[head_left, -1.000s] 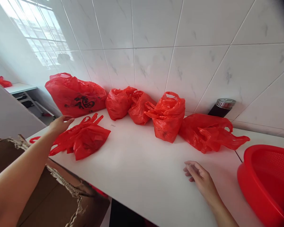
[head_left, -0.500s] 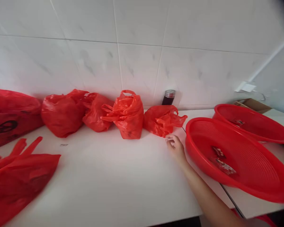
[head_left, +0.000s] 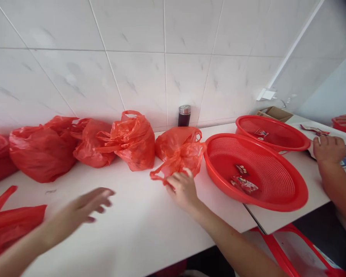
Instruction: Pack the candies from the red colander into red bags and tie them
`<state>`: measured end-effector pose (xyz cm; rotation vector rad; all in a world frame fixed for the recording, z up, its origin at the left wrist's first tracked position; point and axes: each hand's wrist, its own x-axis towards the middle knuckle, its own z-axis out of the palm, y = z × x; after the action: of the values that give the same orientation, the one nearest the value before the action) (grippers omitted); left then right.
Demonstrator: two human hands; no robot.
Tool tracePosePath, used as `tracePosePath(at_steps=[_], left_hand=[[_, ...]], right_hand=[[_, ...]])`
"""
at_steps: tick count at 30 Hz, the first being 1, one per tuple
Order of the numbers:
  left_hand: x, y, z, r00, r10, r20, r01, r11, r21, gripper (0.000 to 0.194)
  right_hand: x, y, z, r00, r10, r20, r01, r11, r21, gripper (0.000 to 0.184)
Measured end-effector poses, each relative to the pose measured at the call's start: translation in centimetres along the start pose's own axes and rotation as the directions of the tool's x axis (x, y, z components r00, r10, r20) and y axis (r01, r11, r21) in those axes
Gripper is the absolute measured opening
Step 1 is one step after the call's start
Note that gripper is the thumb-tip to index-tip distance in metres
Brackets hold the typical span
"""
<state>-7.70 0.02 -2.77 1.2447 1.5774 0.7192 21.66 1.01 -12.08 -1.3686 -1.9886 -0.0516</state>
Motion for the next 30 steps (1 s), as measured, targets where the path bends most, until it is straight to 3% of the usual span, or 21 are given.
tracePosePath(at_steps=[3, 5, 7, 11, 13, 15, 17, 20, 22, 24, 26, 27, 29, 30], left_hand=[[1.2, 0.0, 7.0, 0.949, -0.103, 0.299, 0.06, 0.987, 0.149, 0.052], [2.1, -0.2, 10.7, 0.941, -0.033, 0.337, -0.009, 0.993, 0.12, 0.044], [3.1, -0.4, 12.6, 0.946, 0.032, 0.322, -0.042, 0.999, 0.025, 0.036], [4.1, 0.5, 12.7, 0.959, 0.083, 0.271, -0.032, 0.982, -0.187, 0.033], [3.7, 1.6, 12.4, 0.957, 0.11, 0.268, 0.009, 0.913, -0.407, 0.024], [3.0, 2.8, 12.3, 0.957, 0.133, 0.257, 0.07, 0.755, -0.652, 0.014], [2.1, 3.4, 12.0, 0.968, 0.152, 0.2, 0.08, 0.568, -0.819, 0.024], [0.9, 2.8, 10.5, 0.99, 0.141, 0.019, -0.031, 0.342, -0.939, 0.037], [0.4, 1.6, 9.1, 0.995, 0.079, -0.055, -0.074, 0.273, -0.959, 0.038], [-0.1, 0.3, 8.1, 0.996, 0.03, -0.086, -0.091, 0.288, -0.953, 0.03], [-0.8, -0.7, 8.1, 0.993, 0.052, -0.109, -0.121, 0.408, -0.905, 0.02], [-1.3, -1.0, 8.4, 0.99, 0.082, -0.112, -0.138, 0.508, -0.85, 0.028], [-2.2, -1.2, 9.5, 0.988, 0.135, -0.081, -0.154, 0.727, -0.669, 0.064], [-2.7, -1.1, 10.1, 0.986, 0.15, -0.069, -0.163, 0.814, -0.557, 0.08]], right_hand=[[-3.2, -2.8, 0.2, 0.988, -0.028, 0.151, 0.015, 0.996, 0.084, 0.015], [-4.4, -3.6, -0.1, 0.975, -0.039, 0.218, 0.01, 0.991, 0.133, 0.012], [-4.8, -3.3, -1.0, 0.969, -0.043, 0.242, -0.007, 0.979, 0.202, 0.014], [-3.7, -0.6, -2.8, 0.992, 0.083, 0.097, -0.106, 0.957, 0.268, 0.016], [-2.8, 0.8, -2.8, 0.982, 0.178, 0.055, -0.186, 0.955, 0.231, 0.018], [-2.1, 1.7, -2.3, 0.965, 0.221, 0.138, -0.243, 0.955, 0.17, 0.019], [-1.8, 2.2, -1.6, 0.937, 0.209, 0.281, -0.249, 0.962, 0.113, 0.026], [-1.9, 2.2, -1.6, 0.851, 0.185, 0.491, -0.218, 0.976, 0.01, 0.036], [-2.0, 2.0, -2.8, 0.796, 0.19, 0.575, -0.201, 0.979, -0.046, 0.024], [-2.2, 1.7, -4.6, 0.767, 0.183, 0.615, -0.181, 0.981, -0.067, 0.015], [-2.5, 1.4, -6.6, 0.741, 0.175, 0.648, -0.158, 0.984, -0.084, 0.019], [-2.7, 1.3, -7.6, 0.73, 0.175, 0.661, -0.155, 0.984, -0.09, 0.019], [-3.4, 1.2, -9.1, 0.726, 0.16, 0.669, -0.164, 0.985, -0.058, 0.007], [-3.8, 1.3, -9.6, 0.734, 0.131, 0.667, -0.163, 0.986, -0.015, 0.019]])
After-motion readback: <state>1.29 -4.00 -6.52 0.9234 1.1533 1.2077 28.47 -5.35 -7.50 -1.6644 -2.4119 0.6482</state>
